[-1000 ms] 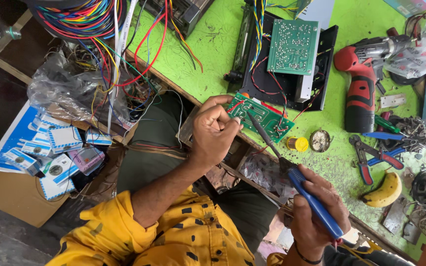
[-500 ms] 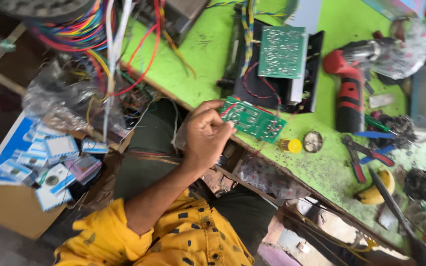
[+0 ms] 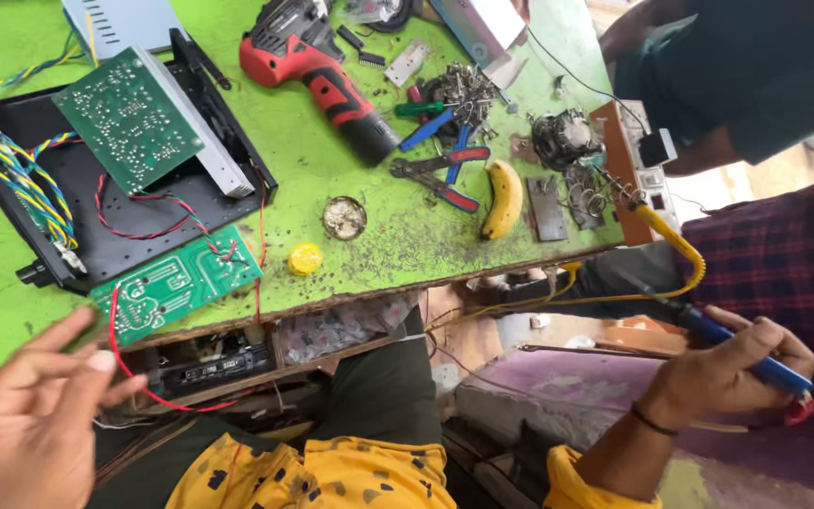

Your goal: The person strips wire ends, applies flux, and solders wires to a green circuit board using a soldering iron and pliers. They then place the board into a black metal housing and connect additional wires.

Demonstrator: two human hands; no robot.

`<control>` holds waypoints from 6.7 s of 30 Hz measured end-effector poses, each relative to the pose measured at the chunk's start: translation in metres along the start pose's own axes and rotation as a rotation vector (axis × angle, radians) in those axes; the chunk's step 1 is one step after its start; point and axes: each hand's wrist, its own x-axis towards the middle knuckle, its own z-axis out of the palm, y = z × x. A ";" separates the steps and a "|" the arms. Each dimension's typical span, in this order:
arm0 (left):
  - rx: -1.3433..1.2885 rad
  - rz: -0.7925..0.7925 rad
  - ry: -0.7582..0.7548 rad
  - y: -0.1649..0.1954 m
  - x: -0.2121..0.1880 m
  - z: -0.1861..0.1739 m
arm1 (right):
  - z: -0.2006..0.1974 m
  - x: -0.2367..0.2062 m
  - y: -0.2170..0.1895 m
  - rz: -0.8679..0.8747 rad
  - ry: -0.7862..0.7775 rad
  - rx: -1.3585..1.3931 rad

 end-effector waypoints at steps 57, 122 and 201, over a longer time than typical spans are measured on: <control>0.145 -0.069 0.104 0.080 -0.086 0.016 | 0.320 0.026 -0.013 0.492 -0.786 0.703; 0.269 0.375 -0.166 0.068 -0.064 0.013 | 0.135 -0.127 -0.288 1.127 -1.165 1.425; 0.283 0.134 0.012 0.022 0.077 -0.021 | 0.300 -0.124 -0.349 -0.309 -1.154 0.646</control>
